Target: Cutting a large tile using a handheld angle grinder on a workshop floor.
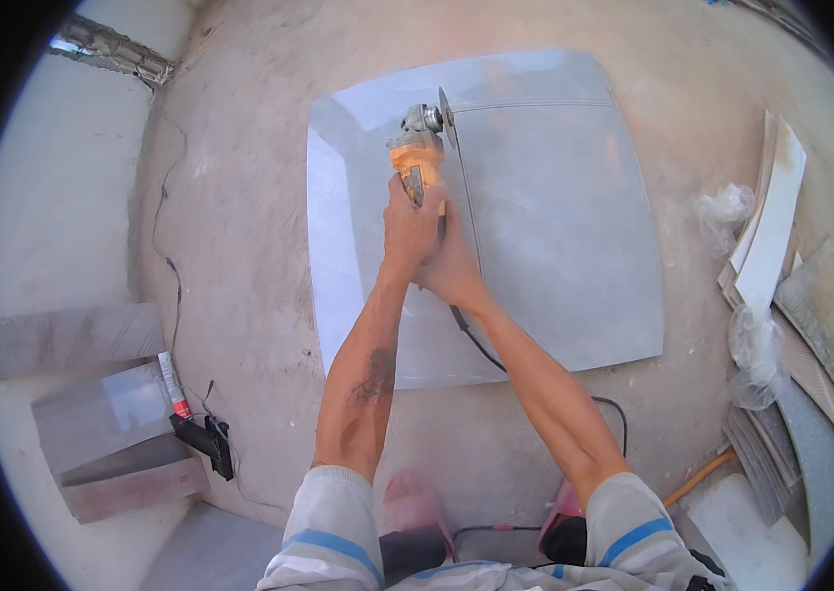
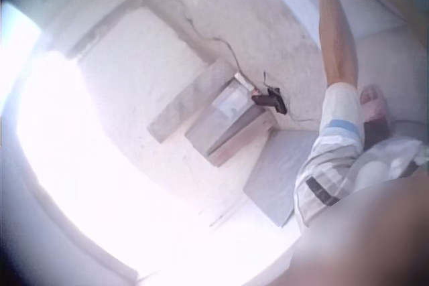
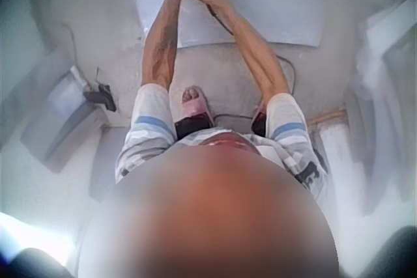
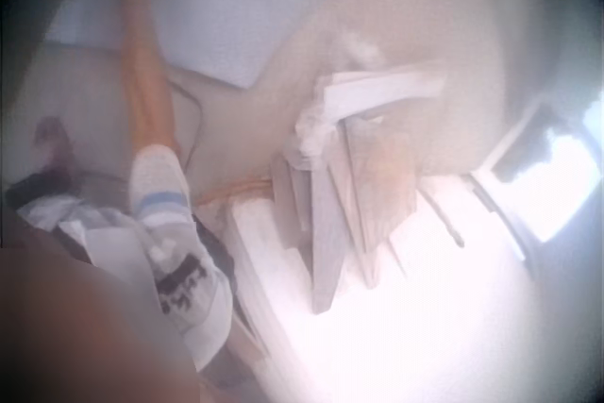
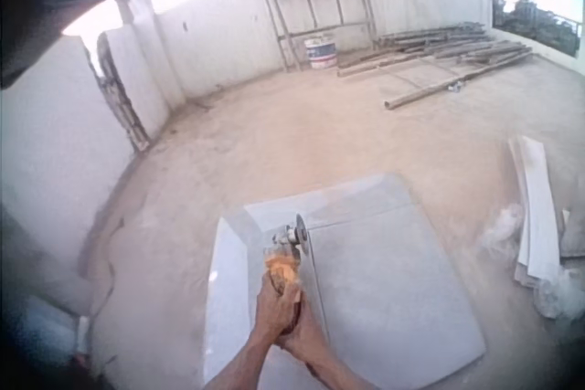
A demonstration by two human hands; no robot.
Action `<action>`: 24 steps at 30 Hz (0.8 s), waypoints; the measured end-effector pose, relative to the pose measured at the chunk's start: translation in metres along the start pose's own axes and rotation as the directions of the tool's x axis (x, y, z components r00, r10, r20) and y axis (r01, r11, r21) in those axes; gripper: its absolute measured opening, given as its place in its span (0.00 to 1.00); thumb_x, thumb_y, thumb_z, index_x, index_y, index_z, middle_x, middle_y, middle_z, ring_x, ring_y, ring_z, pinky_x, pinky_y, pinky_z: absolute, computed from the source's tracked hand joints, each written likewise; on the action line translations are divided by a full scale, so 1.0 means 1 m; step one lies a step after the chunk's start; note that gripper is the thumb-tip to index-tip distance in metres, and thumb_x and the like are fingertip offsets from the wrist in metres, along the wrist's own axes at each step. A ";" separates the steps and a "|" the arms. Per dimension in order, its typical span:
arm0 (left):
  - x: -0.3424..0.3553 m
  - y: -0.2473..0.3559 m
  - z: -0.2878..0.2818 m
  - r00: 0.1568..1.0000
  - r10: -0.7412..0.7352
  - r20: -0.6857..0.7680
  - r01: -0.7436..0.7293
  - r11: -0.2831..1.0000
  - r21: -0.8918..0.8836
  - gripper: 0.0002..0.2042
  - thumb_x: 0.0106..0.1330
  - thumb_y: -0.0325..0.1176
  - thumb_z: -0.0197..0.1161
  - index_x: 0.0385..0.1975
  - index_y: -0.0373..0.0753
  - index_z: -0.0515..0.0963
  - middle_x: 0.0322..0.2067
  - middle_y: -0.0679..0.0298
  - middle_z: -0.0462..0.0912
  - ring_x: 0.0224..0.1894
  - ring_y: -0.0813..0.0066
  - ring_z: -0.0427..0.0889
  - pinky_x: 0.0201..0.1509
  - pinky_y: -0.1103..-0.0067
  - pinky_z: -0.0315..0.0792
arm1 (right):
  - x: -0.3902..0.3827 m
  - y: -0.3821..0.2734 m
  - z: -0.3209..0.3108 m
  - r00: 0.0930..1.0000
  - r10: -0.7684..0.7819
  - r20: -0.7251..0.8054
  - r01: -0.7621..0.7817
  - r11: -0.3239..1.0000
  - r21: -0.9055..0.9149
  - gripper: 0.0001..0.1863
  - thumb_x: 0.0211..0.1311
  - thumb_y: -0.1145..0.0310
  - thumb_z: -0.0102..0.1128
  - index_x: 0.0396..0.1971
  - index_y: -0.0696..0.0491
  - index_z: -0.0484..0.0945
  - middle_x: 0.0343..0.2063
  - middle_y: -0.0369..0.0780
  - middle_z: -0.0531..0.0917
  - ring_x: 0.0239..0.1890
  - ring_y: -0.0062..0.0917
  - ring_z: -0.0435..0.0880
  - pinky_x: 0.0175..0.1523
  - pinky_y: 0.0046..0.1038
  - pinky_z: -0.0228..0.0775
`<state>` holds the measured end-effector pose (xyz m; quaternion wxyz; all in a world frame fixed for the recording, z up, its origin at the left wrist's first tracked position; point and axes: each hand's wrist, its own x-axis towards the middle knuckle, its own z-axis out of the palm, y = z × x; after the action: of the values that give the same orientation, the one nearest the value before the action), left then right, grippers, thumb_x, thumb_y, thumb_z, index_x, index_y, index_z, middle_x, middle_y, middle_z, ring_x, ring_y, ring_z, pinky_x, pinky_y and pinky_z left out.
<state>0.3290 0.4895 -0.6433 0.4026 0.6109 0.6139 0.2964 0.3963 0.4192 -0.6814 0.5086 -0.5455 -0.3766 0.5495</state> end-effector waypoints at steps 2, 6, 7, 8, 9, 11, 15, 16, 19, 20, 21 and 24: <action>0.022 0.004 0.001 1.000 -0.025 -0.013 0.025 0.999 0.034 0.36 0.61 0.52 0.62 0.59 0.26 0.64 0.45 0.38 0.81 0.49 0.42 0.81 0.54 0.61 0.72 | 0.021 -0.007 -0.002 1.000 -0.024 0.008 0.024 0.999 -0.027 0.68 0.36 0.63 0.83 0.74 0.51 0.40 0.57 0.48 0.75 0.56 0.42 0.79 0.55 0.39 0.75; 0.043 0.004 0.004 0.997 -0.025 -0.071 0.031 0.996 0.083 0.35 0.60 0.53 0.62 0.57 0.27 0.67 0.46 0.36 0.80 0.51 0.38 0.80 0.56 0.60 0.71 | 0.034 -0.020 -0.008 0.992 0.109 0.057 -0.109 0.994 0.008 0.67 0.36 0.63 0.81 0.74 0.49 0.42 0.56 0.47 0.76 0.52 0.38 0.82 0.51 0.37 0.76; 0.043 0.006 0.007 0.997 -0.025 -0.067 0.030 0.996 0.082 0.35 0.60 0.53 0.62 0.57 0.27 0.67 0.46 0.36 0.80 0.51 0.38 0.80 0.56 0.60 0.71 | 0.036 -0.020 -0.010 0.996 0.085 0.038 -0.085 0.996 0.004 0.66 0.36 0.63 0.81 0.74 0.49 0.42 0.53 0.47 0.78 0.47 0.37 0.83 0.47 0.36 0.77; 0.043 0.008 0.010 0.996 -0.046 -0.075 0.053 0.994 0.098 0.35 0.60 0.53 0.62 0.56 0.25 0.68 0.46 0.38 0.81 0.50 0.43 0.80 0.55 0.62 0.72 | 0.037 -0.019 -0.012 0.998 0.063 0.020 -0.063 0.998 -0.001 0.66 0.36 0.63 0.80 0.74 0.48 0.43 0.50 0.47 0.80 0.43 0.35 0.85 0.43 0.35 0.78; 0.043 0.009 0.013 0.994 -0.069 -0.083 0.078 0.990 0.114 0.36 0.59 0.53 0.62 0.54 0.24 0.70 0.46 0.40 0.81 0.50 0.48 0.81 0.55 0.65 0.72 | 0.036 -0.017 -0.015 0.998 0.066 0.017 -0.066 0.998 -0.002 0.66 0.36 0.63 0.80 0.74 0.48 0.43 0.50 0.47 0.80 0.43 0.35 0.85 0.43 0.35 0.78; 0.047 0.008 0.007 0.994 -0.073 -0.076 0.084 0.986 0.145 0.35 0.59 0.54 0.62 0.54 0.24 0.69 0.46 0.37 0.80 0.51 0.43 0.80 0.56 0.62 0.71 | 0.031 -0.030 -0.013 0.983 0.174 0.058 -0.174 0.985 0.011 0.65 0.37 0.64 0.79 0.74 0.49 0.43 0.44 0.47 0.82 0.37 0.33 0.86 0.38 0.33 0.77; 0.054 0.006 0.007 0.996 -0.064 -0.059 0.074 0.983 0.170 0.36 0.58 0.55 0.62 0.53 0.23 0.68 0.46 0.34 0.79 0.52 0.38 0.79 0.57 0.60 0.70 | 0.036 -0.025 -0.011 0.990 0.135 0.044 -0.136 0.990 0.029 0.64 0.38 0.66 0.77 0.74 0.50 0.42 0.40 0.46 0.84 0.32 0.32 0.86 0.34 0.32 0.76; 0.055 0.006 0.008 0.996 -0.068 -0.058 0.077 0.982 0.173 0.36 0.58 0.55 0.62 0.53 0.23 0.68 0.46 0.34 0.79 0.52 0.38 0.79 0.57 0.60 0.70 | 0.039 -0.022 -0.011 0.993 0.106 0.042 -0.108 0.993 0.046 0.64 0.39 0.66 0.76 0.74 0.51 0.41 0.40 0.46 0.83 0.33 0.33 0.86 0.35 0.32 0.76; 0.056 0.004 0.009 0.997 -0.057 -0.046 0.064 0.984 0.166 0.36 0.58 0.55 0.62 0.52 0.23 0.68 0.46 0.34 0.79 0.51 0.38 0.79 0.57 0.60 0.70 | 0.039 -0.017 -0.011 0.998 0.055 0.025 -0.056 0.997 0.051 0.64 0.39 0.66 0.75 0.74 0.52 0.41 0.40 0.46 0.83 0.33 0.33 0.85 0.36 0.32 0.77; 0.056 0.003 0.008 0.998 -0.050 -0.049 0.058 0.984 0.167 0.36 0.58 0.55 0.62 0.52 0.23 0.69 0.46 0.34 0.79 0.51 0.38 0.79 0.57 0.60 0.70 | 0.038 -0.018 -0.010 1.000 0.029 0.009 -0.029 0.999 0.039 0.64 0.39 0.66 0.75 0.74 0.53 0.41 0.40 0.46 0.83 0.33 0.33 0.85 0.36 0.32 0.77; 0.056 0.003 0.008 0.998 -0.043 -0.051 0.051 0.984 0.168 0.36 0.58 0.55 0.62 0.52 0.22 0.69 0.46 0.34 0.79 0.51 0.38 0.79 0.56 0.61 0.71 | 0.038 -0.019 -0.009 0.999 0.031 0.010 -0.031 0.999 0.040 0.64 0.39 0.66 0.75 0.74 0.53 0.41 0.40 0.46 0.83 0.33 0.33 0.85 0.36 0.32 0.77; 0.054 0.008 0.007 0.996 -0.081 -0.040 0.088 0.977 0.197 0.37 0.58 0.55 0.62 0.52 0.22 0.69 0.47 0.34 0.79 0.51 0.38 0.79 0.56 0.61 0.71 | 0.036 -0.021 -0.010 0.995 0.094 0.036 -0.096 0.994 0.059 0.64 0.38 0.65 0.76 0.74 0.52 0.42 0.41 0.47 0.83 0.34 0.34 0.86 0.38 0.32 0.77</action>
<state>0.3431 0.5425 -0.6469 0.3423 0.6164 0.6721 0.2261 0.4138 0.4571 -0.6699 0.4919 -0.5379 -0.3418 0.5932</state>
